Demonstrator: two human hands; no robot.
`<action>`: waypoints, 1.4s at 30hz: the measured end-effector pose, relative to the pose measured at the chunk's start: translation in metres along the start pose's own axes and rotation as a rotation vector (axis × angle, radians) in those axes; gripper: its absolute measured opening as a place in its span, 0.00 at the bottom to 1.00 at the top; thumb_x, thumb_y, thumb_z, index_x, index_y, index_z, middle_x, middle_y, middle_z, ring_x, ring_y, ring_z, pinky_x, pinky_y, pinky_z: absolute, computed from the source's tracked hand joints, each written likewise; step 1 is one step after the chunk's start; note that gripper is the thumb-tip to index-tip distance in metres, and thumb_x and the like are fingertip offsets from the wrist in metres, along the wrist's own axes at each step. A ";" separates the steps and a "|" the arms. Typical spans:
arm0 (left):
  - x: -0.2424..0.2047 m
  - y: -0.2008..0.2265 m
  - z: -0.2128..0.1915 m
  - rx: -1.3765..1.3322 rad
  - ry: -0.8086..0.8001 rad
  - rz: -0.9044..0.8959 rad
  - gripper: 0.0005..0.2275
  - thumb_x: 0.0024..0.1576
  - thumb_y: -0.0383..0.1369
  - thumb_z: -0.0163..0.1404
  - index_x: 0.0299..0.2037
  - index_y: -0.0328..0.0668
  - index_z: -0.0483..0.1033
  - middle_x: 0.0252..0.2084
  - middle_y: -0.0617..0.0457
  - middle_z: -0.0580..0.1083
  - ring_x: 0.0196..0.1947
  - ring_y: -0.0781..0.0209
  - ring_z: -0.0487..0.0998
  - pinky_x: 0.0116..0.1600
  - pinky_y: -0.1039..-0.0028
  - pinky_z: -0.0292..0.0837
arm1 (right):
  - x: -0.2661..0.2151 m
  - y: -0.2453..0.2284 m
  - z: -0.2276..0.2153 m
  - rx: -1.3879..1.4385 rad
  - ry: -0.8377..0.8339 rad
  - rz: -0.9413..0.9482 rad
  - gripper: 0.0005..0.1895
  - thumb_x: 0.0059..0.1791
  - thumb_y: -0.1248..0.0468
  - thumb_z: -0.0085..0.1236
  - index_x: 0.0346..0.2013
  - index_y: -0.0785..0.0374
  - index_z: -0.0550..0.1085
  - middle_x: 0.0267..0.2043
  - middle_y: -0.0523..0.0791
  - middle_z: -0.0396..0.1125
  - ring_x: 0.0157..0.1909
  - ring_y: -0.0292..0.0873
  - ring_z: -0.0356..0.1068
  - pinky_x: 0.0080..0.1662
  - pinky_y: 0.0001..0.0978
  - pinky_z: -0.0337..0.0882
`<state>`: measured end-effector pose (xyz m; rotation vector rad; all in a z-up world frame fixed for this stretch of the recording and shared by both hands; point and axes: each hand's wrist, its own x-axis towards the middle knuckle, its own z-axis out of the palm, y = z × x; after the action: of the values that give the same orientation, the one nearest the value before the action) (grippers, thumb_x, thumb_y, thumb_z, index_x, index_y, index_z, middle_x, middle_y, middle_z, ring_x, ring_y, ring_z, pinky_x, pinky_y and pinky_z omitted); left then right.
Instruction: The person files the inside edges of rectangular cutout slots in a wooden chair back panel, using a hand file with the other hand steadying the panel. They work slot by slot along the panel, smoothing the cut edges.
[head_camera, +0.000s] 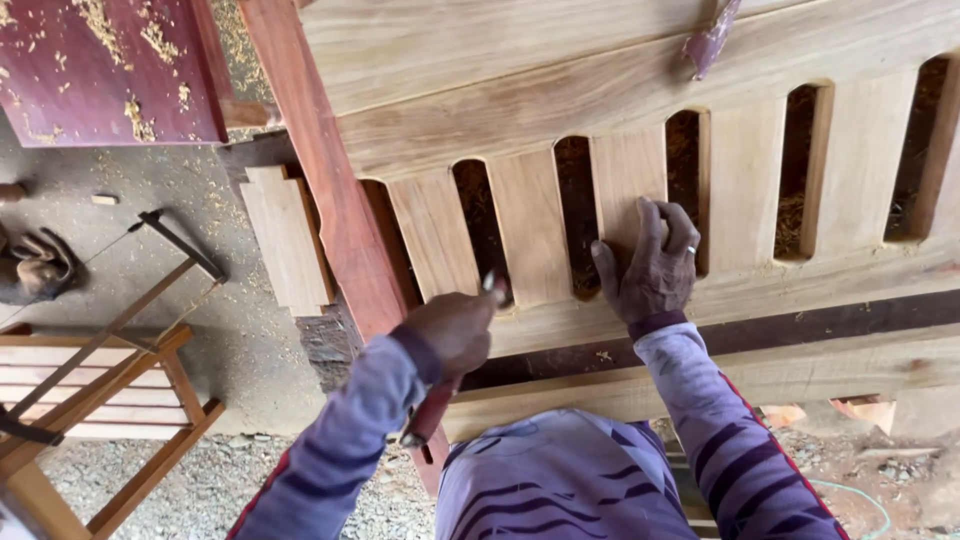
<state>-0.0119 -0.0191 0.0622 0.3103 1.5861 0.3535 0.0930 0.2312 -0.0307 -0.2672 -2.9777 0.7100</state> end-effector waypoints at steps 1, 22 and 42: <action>-0.012 0.001 -0.001 -0.002 0.005 -0.003 0.21 0.53 0.27 0.43 0.57 0.25 0.65 0.35 0.32 0.79 0.36 0.35 0.82 0.46 0.52 0.78 | -0.002 0.000 0.000 0.003 0.001 -0.005 0.37 0.53 0.50 0.65 0.70 0.63 0.61 0.65 0.56 0.56 0.63 0.62 0.60 0.60 0.56 0.67; 0.005 -0.014 0.009 -0.133 0.217 0.022 0.19 0.47 0.29 0.49 0.50 0.32 0.71 0.33 0.29 0.78 0.38 0.31 0.79 0.48 0.47 0.73 | 0.001 -0.002 0.006 -0.050 -0.037 0.037 0.37 0.53 0.50 0.65 0.69 0.64 0.62 0.67 0.55 0.55 0.66 0.61 0.61 0.60 0.53 0.71; 0.036 -0.001 0.006 0.042 0.113 -0.047 0.10 0.45 0.31 0.50 0.31 0.31 0.80 0.31 0.31 0.77 0.36 0.32 0.81 0.45 0.49 0.76 | 0.005 -0.001 0.004 -0.014 -0.012 0.031 0.38 0.52 0.51 0.66 0.70 0.64 0.62 0.65 0.55 0.56 0.64 0.60 0.60 0.60 0.53 0.70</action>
<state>-0.0073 -0.0049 0.0284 0.2893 1.7110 0.3058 0.0875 0.2298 -0.0340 -0.3122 -2.9973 0.6968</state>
